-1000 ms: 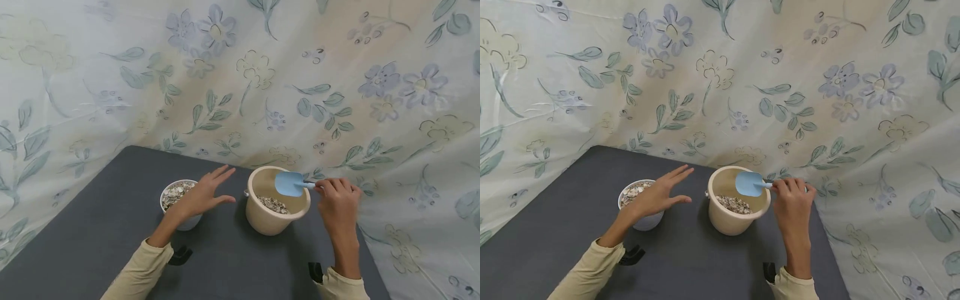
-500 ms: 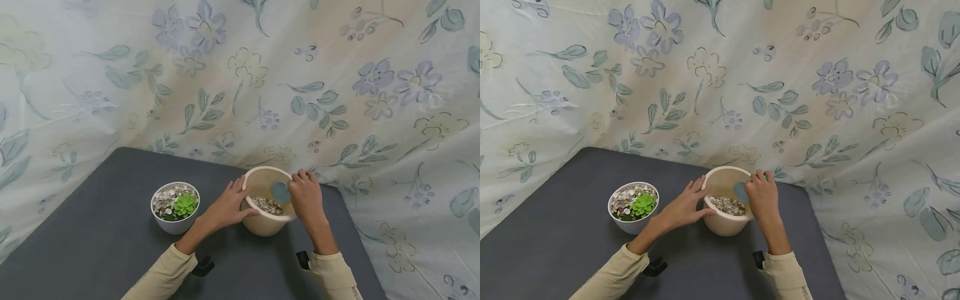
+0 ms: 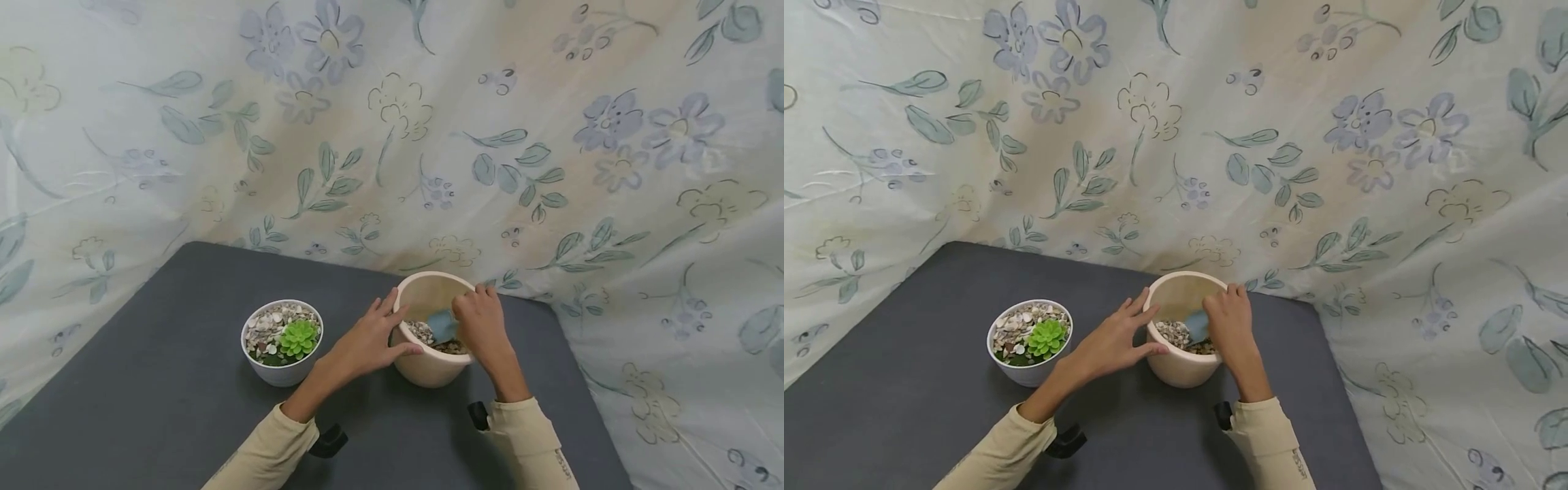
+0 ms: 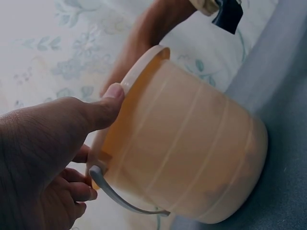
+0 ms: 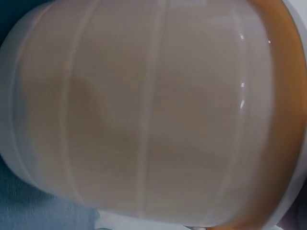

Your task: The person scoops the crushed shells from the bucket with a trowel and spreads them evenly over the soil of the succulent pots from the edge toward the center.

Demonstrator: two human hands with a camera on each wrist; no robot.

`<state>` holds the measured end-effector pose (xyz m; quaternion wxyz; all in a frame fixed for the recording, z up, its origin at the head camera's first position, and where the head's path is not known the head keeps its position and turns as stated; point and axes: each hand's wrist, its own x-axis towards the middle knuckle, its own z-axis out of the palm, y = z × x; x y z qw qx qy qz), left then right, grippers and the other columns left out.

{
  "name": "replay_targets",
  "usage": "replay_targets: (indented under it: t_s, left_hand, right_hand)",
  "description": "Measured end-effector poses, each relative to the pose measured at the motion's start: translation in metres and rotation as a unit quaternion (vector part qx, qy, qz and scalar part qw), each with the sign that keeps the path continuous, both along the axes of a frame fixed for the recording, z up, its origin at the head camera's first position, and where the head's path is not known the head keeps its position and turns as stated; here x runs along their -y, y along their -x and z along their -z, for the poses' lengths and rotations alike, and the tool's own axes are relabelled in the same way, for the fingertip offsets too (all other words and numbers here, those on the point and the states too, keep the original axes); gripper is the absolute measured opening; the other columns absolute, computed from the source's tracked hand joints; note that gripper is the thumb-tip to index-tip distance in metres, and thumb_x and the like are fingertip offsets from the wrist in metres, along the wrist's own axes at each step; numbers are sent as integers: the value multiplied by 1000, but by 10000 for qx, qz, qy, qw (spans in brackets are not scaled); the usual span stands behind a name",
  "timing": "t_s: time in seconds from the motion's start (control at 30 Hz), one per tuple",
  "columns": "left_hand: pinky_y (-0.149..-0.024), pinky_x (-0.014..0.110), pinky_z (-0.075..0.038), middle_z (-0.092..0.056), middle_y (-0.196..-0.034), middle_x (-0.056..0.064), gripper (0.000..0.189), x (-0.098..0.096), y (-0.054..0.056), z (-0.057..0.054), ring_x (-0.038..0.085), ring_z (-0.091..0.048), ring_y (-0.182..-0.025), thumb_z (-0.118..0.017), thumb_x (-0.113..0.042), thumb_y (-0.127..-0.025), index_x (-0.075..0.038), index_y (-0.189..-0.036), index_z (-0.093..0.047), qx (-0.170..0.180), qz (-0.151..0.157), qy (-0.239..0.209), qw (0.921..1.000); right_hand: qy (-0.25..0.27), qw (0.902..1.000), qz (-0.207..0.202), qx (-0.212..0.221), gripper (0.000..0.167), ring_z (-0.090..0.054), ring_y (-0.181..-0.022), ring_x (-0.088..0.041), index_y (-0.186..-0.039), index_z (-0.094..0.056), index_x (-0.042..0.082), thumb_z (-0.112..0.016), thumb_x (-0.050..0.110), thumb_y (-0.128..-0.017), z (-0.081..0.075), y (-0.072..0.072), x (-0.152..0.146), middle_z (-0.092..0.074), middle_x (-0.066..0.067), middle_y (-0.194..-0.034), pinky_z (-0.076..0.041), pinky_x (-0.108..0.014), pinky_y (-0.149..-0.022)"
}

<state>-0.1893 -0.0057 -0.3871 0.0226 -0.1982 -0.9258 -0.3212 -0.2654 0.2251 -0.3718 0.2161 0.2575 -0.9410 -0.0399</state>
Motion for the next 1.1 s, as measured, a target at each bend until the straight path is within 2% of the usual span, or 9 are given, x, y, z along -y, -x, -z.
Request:
replay_targets:
  t_s: [0.07,0.17,0.23,0.33,0.43,0.6,0.83,0.93,1.1]
  left_hand:
    - [-116,68,-42,-17,-175,19,84,0,-1,0,57,-29,-153,-70,-58,-95,-7,-158,-46,-45,8,24,10000]
    - [-115,68,-43,-18,-174,21,84,1,-1,2,57,-31,-153,-71,-57,-95,-6,-158,-47,-90,35,46,9999]
    - [-114,67,-44,-19,-174,22,83,0,-2,3,57,-31,-153,-71,-56,-95,-7,-157,-48,-122,42,48,9999]
    - [-116,67,-42,-19,-174,22,82,0,-2,3,57,-29,-154,-71,-56,-95,-8,-157,-48,-130,37,20,9999]
    - [-117,67,-41,-20,-174,23,82,0,-1,3,57,-28,-154,-71,-56,-95,-8,-157,-48,-200,10,21,9998]
    - [-121,65,-38,-22,-173,25,83,1,0,3,56,-27,-155,-71,-56,-95,-6,-158,-47,-346,29,79,9994]
    - [-126,64,-31,-20,-173,25,86,1,-4,4,54,-24,-157,-72,-57,-94,-8,-159,-45,-364,35,27,9993]
    - [-129,62,-26,-23,-172,26,86,1,-4,5,49,-27,-158,-73,-55,-93,-5,-158,-47,-449,68,19,9990]
    - [-130,63,-23,-27,-171,26,86,1,-3,3,41,-34,-158,-72,-53,-95,-1,-157,-45,-609,104,121,9980]
  right_hand:
    - [409,9988,-129,246,64,-20,-62,-18,-58,-21,22,-70,-15,-73,1,2,1,-13,5,-63,-17,-34,-69]
    - [975,9939,-229,469,45,-24,-56,-14,-49,-42,18,-68,-14,-67,3,2,0,-27,8,-52,-25,-32,-63]
    - [1214,9911,-177,513,30,-38,-51,-14,-54,-62,14,-69,-12,-67,3,-1,0,-50,7,-50,-38,-36,-61]
    - [1487,9873,61,561,15,-65,-62,-26,-72,-79,10,-80,-5,-73,1,-7,-1,-76,-2,-69,-53,-47,-74]
    - [1757,9811,398,709,6,-71,-71,-33,-80,-82,8,-85,3,-79,-5,-14,-2,-80,-7,-79,-56,-51,-80]
    - [2356,9628,941,932,4,-71,-74,-32,-84,-82,5,-81,6,-87,-20,-28,-6,-80,-12,-84,-56,-49,-72]
    - [2894,9457,1213,844,5,-73,-84,-36,-89,-81,4,-80,8,-90,-34,-49,-23,-81,-17,-91,-52,-45,-69]
    - [3113,9378,1311,802,5,-71,-82,-35,-90,-81,4,-80,9,-90,-38,-57,-31,-81,-18,-92,-47,-38,-65]
    - [3323,9285,1474,762,7,-60,-66,-27,-92,-80,3,-80,9,-91,-49,-73,-42,-81,-19,-92,-38,-30,-56]
